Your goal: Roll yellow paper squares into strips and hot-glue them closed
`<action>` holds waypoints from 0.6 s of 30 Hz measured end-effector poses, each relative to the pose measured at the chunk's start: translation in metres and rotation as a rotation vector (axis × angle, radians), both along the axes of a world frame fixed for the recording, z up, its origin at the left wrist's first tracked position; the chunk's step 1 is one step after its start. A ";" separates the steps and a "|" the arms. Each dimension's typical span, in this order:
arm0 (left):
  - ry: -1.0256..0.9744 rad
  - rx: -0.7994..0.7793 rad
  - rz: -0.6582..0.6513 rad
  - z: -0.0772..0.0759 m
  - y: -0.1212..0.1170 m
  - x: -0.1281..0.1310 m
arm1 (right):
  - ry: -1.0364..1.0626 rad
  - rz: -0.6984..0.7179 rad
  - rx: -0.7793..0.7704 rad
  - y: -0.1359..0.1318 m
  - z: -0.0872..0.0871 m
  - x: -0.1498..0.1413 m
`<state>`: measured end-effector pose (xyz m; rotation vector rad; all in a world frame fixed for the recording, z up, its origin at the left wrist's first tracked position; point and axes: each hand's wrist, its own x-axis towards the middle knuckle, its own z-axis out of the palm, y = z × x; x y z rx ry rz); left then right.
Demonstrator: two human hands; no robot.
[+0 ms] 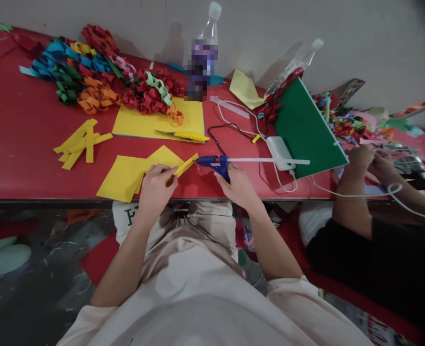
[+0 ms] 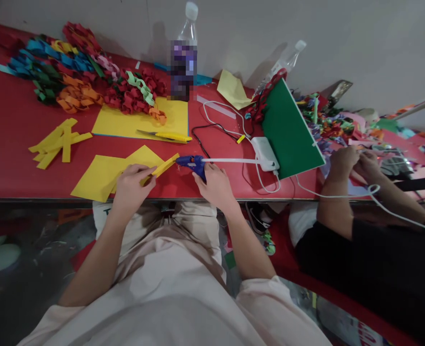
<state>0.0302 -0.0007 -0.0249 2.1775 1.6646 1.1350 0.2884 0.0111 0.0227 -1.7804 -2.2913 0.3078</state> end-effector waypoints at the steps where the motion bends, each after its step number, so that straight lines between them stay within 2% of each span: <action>1: 0.003 -0.001 0.002 0.000 0.000 0.000 | 0.006 -0.003 0.010 0.000 -0.002 0.001; 5: 0.006 -0.030 0.009 0.001 0.001 0.000 | 0.033 -0.016 0.028 0.003 -0.008 0.003; 11: -0.025 -0.047 0.002 0.003 0.001 -0.002 | 0.261 0.023 0.073 0.004 -0.012 0.018; 14: -0.065 -0.074 -0.022 0.007 0.000 -0.004 | 0.242 -0.036 0.154 0.004 -0.015 0.032; 18: -0.101 -0.088 -0.005 0.012 -0.002 -0.004 | 0.166 -0.116 0.144 0.007 -0.018 0.045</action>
